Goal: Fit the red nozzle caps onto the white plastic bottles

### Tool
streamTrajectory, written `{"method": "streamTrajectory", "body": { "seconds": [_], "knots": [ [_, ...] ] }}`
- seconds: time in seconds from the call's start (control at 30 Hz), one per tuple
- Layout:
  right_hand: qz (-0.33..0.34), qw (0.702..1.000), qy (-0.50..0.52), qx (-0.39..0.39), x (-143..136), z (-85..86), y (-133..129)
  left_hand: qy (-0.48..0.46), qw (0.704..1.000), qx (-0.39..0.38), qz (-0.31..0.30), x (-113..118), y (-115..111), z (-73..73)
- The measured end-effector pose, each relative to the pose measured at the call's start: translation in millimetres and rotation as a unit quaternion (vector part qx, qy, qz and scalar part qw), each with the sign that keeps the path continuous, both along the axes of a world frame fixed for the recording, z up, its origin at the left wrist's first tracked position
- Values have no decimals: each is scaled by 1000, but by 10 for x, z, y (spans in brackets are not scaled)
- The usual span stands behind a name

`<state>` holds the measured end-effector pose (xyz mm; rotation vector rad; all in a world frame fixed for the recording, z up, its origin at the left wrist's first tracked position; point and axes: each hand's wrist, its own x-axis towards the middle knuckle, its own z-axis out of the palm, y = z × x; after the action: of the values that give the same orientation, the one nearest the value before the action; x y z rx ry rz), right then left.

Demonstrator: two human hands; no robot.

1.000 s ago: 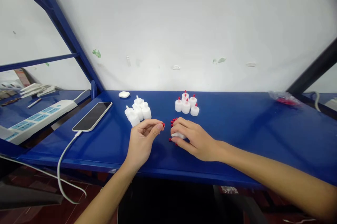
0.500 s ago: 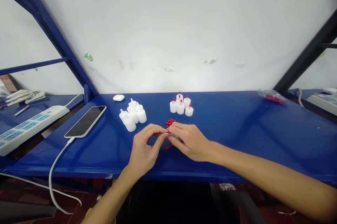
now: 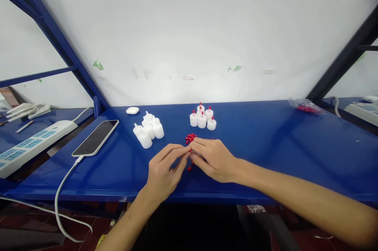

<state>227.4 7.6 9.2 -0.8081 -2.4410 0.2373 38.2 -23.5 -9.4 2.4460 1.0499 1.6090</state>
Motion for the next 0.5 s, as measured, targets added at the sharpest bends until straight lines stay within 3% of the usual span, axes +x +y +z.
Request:
{"method": "streamTrajectory", "body": {
  "seconds": [0.17,0.27,0.5],
  "knots": [
    [13,1000,15,-7,9,-9,-4,-37,995,-92,4,-21,-8,18],
    [31,998,46,-11,26,-23,4,-81,985,-149,-25,-44,-3,22],
    [63,994,74,-42,40,-52,21,-123,971,-175,-106,-73,-7,37]
  ]
}}
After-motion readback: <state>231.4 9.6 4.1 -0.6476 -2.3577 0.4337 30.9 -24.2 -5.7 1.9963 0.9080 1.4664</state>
